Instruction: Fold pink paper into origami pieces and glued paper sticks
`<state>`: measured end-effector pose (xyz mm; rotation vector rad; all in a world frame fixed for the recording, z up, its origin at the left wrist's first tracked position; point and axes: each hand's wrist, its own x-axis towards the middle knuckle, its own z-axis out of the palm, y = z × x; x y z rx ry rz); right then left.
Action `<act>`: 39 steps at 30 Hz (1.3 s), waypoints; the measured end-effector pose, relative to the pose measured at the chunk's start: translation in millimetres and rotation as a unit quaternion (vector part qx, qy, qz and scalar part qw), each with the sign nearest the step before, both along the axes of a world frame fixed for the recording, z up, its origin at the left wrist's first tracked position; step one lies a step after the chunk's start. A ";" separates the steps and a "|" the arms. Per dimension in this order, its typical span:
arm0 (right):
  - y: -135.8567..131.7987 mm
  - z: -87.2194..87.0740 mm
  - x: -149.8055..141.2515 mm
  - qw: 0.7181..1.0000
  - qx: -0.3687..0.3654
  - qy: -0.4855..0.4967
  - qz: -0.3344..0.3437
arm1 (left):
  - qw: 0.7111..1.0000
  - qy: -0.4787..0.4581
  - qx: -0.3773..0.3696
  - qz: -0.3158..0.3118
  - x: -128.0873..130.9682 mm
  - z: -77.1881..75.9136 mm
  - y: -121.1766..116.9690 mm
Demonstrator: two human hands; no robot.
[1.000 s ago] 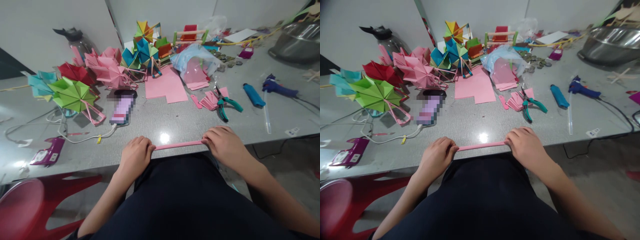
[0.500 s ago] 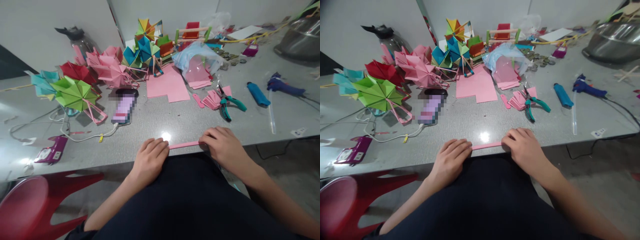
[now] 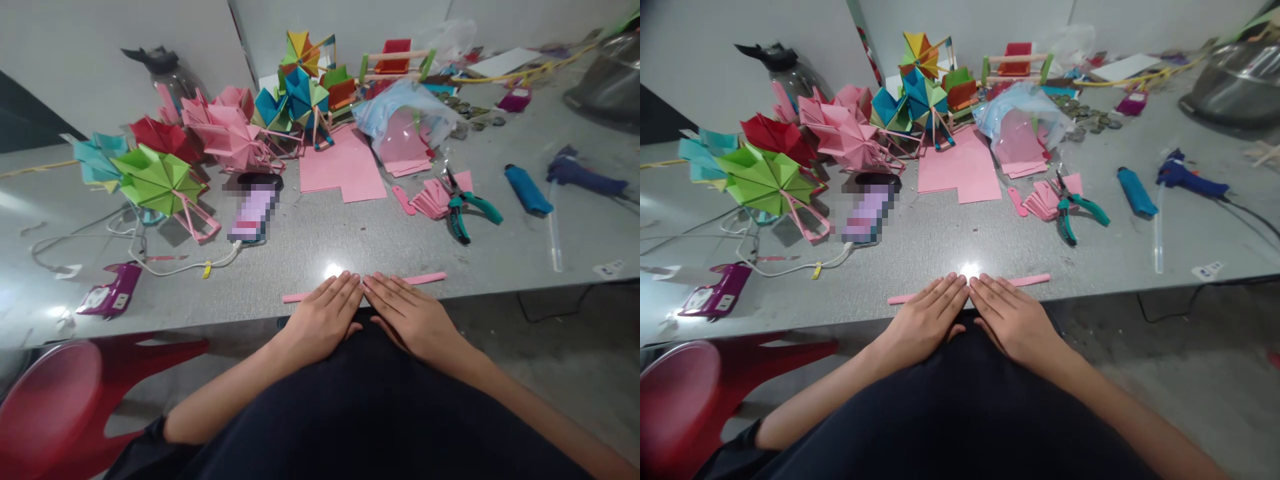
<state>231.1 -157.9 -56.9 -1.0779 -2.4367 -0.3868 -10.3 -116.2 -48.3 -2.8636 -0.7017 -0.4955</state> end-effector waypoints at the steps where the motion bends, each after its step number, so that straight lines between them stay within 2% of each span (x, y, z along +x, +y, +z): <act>1: -0.7 -1.4 1.2 1.000 0.000 -0.002 -0.009 | 1.000 0.003 -0.003 0.003 -2.0 0.0 0.1; 5: -7.8 -1.5 22.3 0.998 -0.001 -0.006 -0.069 | 1.000 0.004 0.007 0.030 -19.4 0.3 -1.9; 8: -15.7 0.0 44.2 0.994 -0.003 -0.004 -0.108 | 0.996 0.008 0.040 0.076 -41.5 -0.2 -8.2; 13: -21.9 0.0 57.8 0.991 0.014 0.003 -0.130 | 0.984 -0.025 0.102 0.143 -71.3 -2.6 -21.8; 17: -19.6 1.1 53.3 0.989 0.096 0.057 -0.099 | 0.975 -0.109 0.159 0.114 -70.2 -0.5 -24.6; 19: -15.7 7.0 53.0 0.990 0.100 0.072 -0.073 | 0.975 -0.133 0.156 0.087 -63.5 7.0 -21.7; 21: -7.5 18.9 55.0 0.995 0.061 0.064 -0.055 | 0.986 -0.114 0.104 0.070 -55.5 20.5 -14.5; 22: -1.0 27.2 56.6 0.997 0.030 0.053 -0.050 | 0.992 -0.091 0.053 0.067 -51.3 29.4 -8.6; 24: 17.0 47.3 59.7 0.998 -0.032 0.040 -0.032 | 0.995 -0.044 -0.083 0.042 -42.3 49.3 8.9; 25: 28.6 58.5 60.8 0.997 -0.060 0.033 -0.020 | 0.985 -0.021 -0.167 0.026 -37.3 59.4 20.4; 27: 56.2 81.2 61.7 0.993 -0.117 0.028 0.012 | 0.939 -0.011 -0.343 0.004 -26.3 77.2 47.4; 29: 88.3 102.2 61.0 0.981 -0.186 0.034 0.045 | 0.870 -0.029 -0.491 0.000 -14.9 89.1 76.4; 31: 122.5 118.6 59.0 0.961 -0.262 0.054 0.066 | 0.814 -0.055 -0.578 0.004 -5.0 93.2 102.4; 33: 156.0 127.7 55.6 0.943 -0.310 0.106 0.057 | 0.768 -0.105 -0.631 0.007 1.9 90.0 121.9; 34: 171.3 128.8 53.0 0.941 -0.296 0.159 0.039 | 0.749 -0.142 -0.647 0.012 4.1 86.3 128.6; 36: 196.1 123.1 45.5 0.930 -0.178 0.321 -0.030 | 0.724 -0.222 -0.653 0.033 6.2 76.9 136.3; 38: 210.0 107.8 34.5 0.870 -0.073 0.478 -0.096 | 0.711 -0.287 -0.640 0.060 6.2 67.1 138.1; 39: 212.2 97.7 27.9 0.832 -0.076 0.538 -0.111 | 0.708 -0.306 -0.633 0.072 5.8 62.8 137.8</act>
